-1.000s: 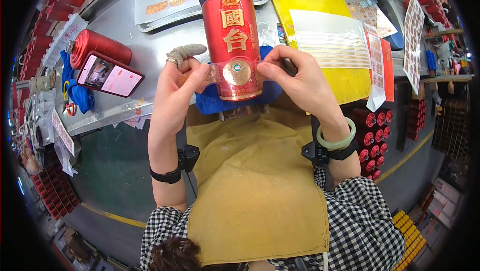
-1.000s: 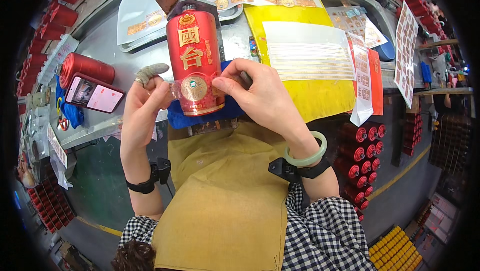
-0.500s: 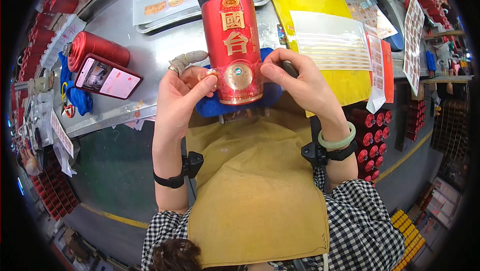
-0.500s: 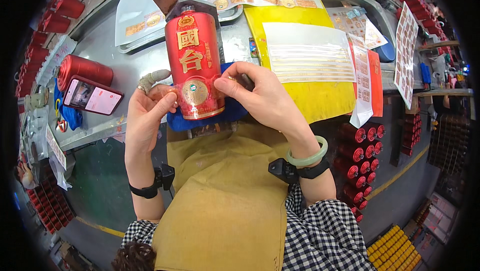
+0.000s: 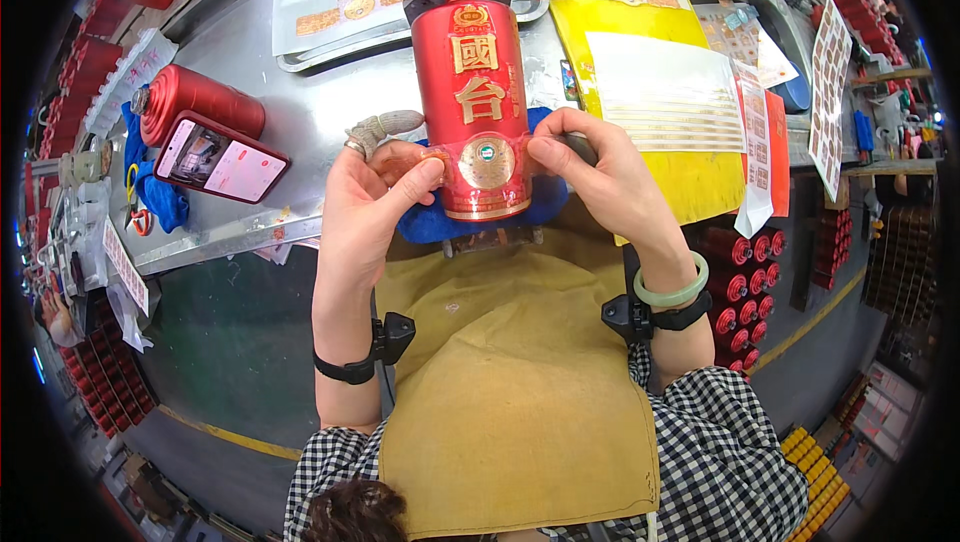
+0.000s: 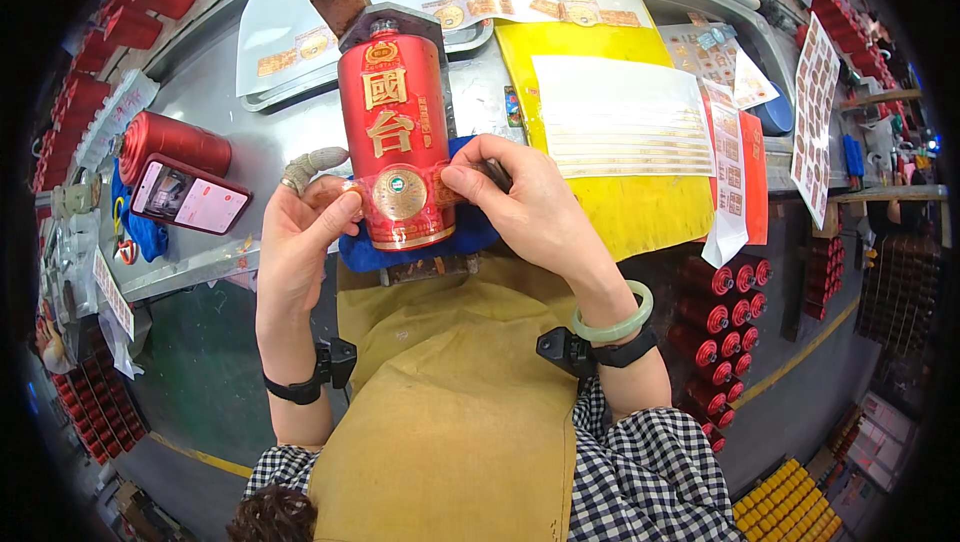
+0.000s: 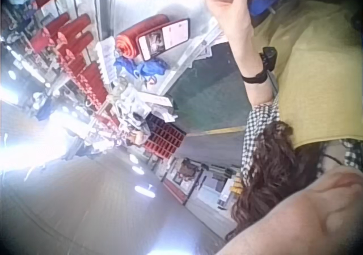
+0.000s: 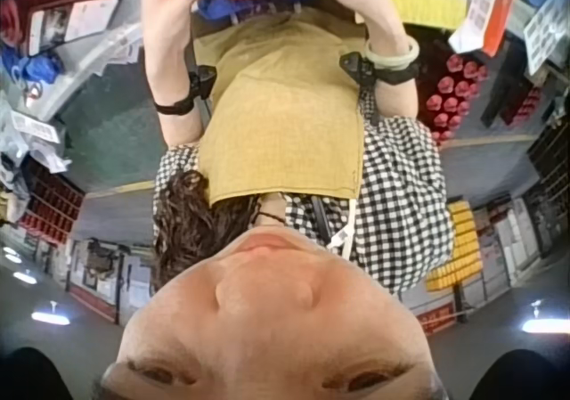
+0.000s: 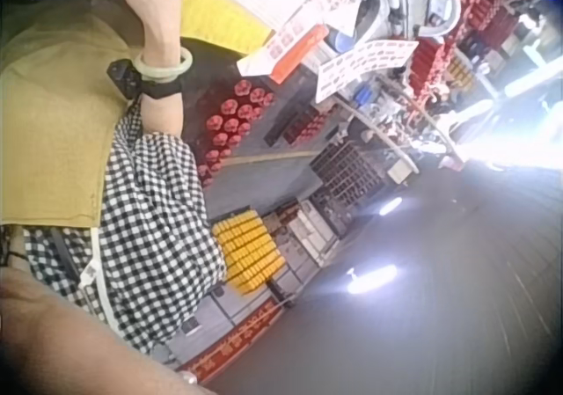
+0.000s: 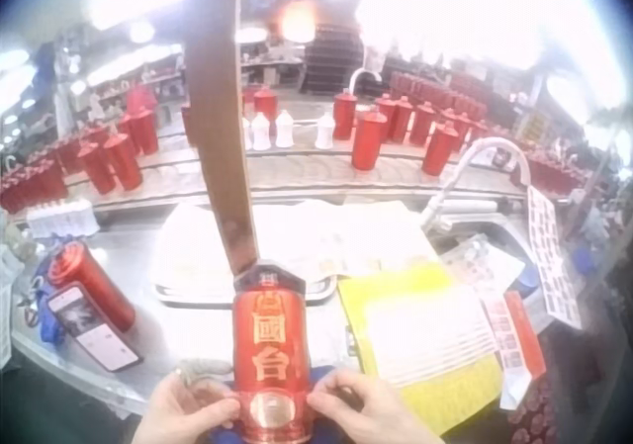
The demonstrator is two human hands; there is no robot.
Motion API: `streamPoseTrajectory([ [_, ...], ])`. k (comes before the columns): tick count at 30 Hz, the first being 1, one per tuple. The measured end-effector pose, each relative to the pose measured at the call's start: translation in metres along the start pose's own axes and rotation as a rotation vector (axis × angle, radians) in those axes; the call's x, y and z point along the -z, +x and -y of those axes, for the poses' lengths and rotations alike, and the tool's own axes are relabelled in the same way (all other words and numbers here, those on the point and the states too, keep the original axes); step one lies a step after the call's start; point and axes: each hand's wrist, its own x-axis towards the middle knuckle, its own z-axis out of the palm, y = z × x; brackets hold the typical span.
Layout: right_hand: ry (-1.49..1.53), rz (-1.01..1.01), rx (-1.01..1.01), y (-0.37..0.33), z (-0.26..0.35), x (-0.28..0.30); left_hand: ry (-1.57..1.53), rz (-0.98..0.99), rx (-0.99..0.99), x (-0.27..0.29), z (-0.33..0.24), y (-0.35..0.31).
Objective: Applying decorative and informational labels to red cylindrical canisters on a factory production line.
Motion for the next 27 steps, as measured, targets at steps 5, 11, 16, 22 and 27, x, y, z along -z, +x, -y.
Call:
streamPoseTrajectory([
  [5, -0.035, -0.02, -0.012, 0.0001, -0.0024, -0.0018, 0.002, -0.018, -0.005, -0.0034, -0.0022, -0.0001],
  [11, -0.062, -0.012, -0.006, 0.0015, -0.0006, -0.0021, -0.019, -0.038, -0.009, -0.0055, -0.0011, -0.0003],
  [16, -0.057, -0.012, 0.007, 0.0011, -0.0022, -0.0016, 0.001, -0.053, -0.02, -0.0066, -0.0022, -0.0004],
  [22, -0.039, -0.011, 0.01, 0.0017, -0.0038, -0.0013, 0.01, -0.054, -0.008, -0.0054, -0.0032, 0.0001],
  [27, -0.027, -0.006, 0.006, 0.0014, -0.0046, -0.001, 0.04, -0.072, 0.003, -0.004, -0.0029, -0.0002],
])
